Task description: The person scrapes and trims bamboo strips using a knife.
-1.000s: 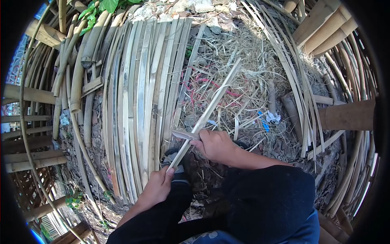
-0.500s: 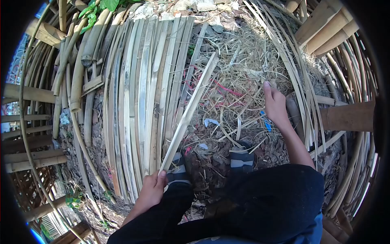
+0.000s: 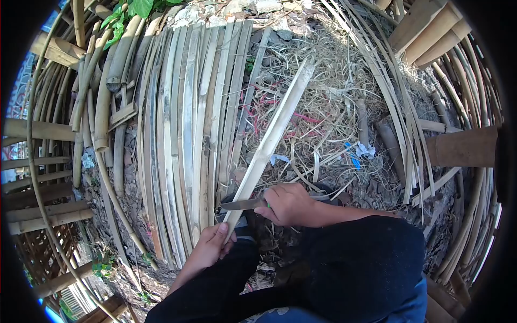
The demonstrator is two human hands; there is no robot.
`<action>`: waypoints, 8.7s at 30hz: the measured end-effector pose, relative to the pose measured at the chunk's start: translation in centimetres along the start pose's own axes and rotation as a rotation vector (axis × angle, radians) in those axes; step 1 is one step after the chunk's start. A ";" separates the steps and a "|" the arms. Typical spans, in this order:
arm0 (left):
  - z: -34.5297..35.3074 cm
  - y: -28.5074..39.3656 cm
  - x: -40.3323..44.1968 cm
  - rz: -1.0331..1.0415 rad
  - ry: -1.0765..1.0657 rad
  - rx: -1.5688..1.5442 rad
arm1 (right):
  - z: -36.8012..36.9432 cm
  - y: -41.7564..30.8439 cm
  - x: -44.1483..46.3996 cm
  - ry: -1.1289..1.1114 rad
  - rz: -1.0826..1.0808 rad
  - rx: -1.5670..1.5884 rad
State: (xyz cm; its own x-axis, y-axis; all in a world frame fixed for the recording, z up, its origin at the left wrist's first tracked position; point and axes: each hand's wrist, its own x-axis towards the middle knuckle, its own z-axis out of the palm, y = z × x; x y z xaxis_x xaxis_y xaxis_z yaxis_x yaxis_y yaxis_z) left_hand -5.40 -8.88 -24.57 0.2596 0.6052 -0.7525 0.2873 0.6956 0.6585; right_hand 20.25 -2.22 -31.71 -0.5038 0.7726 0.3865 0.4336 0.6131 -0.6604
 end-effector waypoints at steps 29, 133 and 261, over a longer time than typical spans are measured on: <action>0.0 -0.3 -0.2 -0.015 -0.056 -0.066 | -2.8 5.1 0.4 0.029 -0.017 -0.244; 0.7 13.2 -16.8 0.724 0.922 1.246 | -29.4 -9.3 9.8 0.350 0.163 -0.107; 1.2 15.5 -15.0 0.560 0.664 0.946 | -18.0 -6.6 14.6 0.359 0.454 0.502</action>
State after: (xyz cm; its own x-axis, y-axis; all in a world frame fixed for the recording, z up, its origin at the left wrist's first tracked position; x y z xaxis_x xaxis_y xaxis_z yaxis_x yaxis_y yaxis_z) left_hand -3.78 -7.63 -3.07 0.1279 0.9904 -0.0521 0.8994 -0.0937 0.4270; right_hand 23.48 7.95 -10.09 -0.0462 0.9896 0.1365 0.1054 0.1407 -0.9844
